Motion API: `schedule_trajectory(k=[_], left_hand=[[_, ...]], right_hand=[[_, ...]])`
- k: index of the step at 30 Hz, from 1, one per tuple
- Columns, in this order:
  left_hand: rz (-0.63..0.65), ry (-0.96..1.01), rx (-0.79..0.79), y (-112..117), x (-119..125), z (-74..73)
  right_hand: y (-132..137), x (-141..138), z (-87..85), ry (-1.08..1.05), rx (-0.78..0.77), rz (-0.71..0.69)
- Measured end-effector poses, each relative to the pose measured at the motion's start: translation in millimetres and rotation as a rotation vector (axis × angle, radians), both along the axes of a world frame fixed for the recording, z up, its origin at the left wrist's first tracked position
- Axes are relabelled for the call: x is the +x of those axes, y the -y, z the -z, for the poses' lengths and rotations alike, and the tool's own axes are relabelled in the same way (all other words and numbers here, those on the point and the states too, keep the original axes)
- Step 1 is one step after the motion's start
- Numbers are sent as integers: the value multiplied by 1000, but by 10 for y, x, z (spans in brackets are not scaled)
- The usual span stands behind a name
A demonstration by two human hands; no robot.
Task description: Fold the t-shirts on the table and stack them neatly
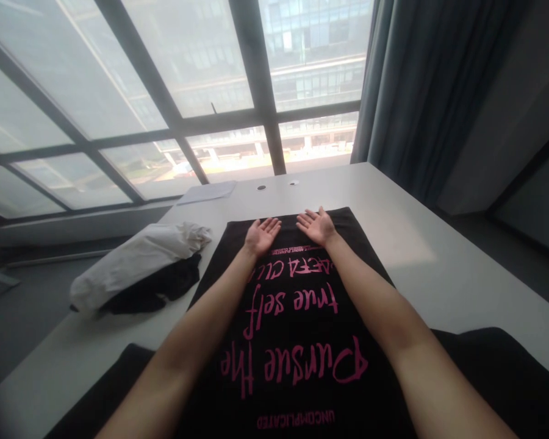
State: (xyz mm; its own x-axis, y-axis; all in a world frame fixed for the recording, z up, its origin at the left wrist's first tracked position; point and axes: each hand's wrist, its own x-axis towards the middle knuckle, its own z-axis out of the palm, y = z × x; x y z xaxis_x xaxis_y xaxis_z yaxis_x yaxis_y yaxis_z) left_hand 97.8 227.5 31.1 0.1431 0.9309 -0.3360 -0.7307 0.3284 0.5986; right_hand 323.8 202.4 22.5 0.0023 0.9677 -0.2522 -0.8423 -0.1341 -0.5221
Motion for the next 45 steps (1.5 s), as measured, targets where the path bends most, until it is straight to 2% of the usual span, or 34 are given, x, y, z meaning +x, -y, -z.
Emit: schedule_trajectory(k=[2, 3, 4, 6, 7, 10, 12, 14, 17, 19, 21, 22, 24, 27, 29, 30, 31, 33, 36, 37, 39, 40, 42, 45], left_hand=[[53, 0, -19, -27, 280, 117], [59, -3, -28, -52, 310, 149], [50, -8, -35, -87, 261, 158], [-5, -24, -46, -185, -30, 112], [-48, -35, -50, -240, -234, 65], [-190, -64, -55, -383, -785, -95], [-244, -68, -45, -417, -894, -153], [-226, -53, -21, -384, -724, -135], [-75, -15, 9, -257, -169, 1], [45, -1, 6, -190, 116, 96], [84, -12, -3, -182, 137, 134], [65, -27, -6, -202, 34, 124], [-34, -66, -11, -274, -348, 51], [-213, -144, -20, -397, -1016, -111], [-302, -201, -11, -442, -1267, -185], [-329, -230, 3, -443, -1297, -200], [-345, -259, 24, -426, -1262, -199], [-336, -310, 90, -324, -1030, -151], [-226, -376, 234, 11, -478, 16], [-150, -411, 308, 156, -297, 87], [129, -705, 645, 444, -5, 224], [217, -817, 753, 567, 94, 280], [293, -981, 859, 736, 192, 343], [269, -1012, 794, 784, 164, 282]], right_hand=[[-82, -274, 78, -16, -36, -137], [-111, -291, 114, -21, -50, -172], [-135, -225, 142, -22, -56, -183], [-178, 114, 167, -4, -51, -134], [-201, 344, 163, 22, -46, -60], [-263, 966, 102, 125, -105, 289], [-286, 1106, 49, 158, -113, 421], [-288, 949, 11, 152, -69, 383], [-245, 379, 13, 81, 32, 84], [-191, 52, 52, 32, 80, -94], [-138, -38, 106, 12, 80, -202], [-118, 24, 134, 11, 69, -216], [-105, 323, 182, 19, 44, -163], [-140, 920, 205, 67, 14, 86], [-177, 1164, 176, 121, -18, 259], [-190, 1196, 151, 141, -24, 328], [-195, 1162, 121, 154, -21, 371], [-172, 918, 64, 162, 1, 359], [-42, 305, 23, 155, 37, 173], [21, 100, 27, 116, 60, 91], [151, -219, 56, -16, 112, -55], [207, -311, 76, -68, 112, -106], [286, -334, 114, -123, 60, -167], [335, -4, 132, -97, -20, -153]])
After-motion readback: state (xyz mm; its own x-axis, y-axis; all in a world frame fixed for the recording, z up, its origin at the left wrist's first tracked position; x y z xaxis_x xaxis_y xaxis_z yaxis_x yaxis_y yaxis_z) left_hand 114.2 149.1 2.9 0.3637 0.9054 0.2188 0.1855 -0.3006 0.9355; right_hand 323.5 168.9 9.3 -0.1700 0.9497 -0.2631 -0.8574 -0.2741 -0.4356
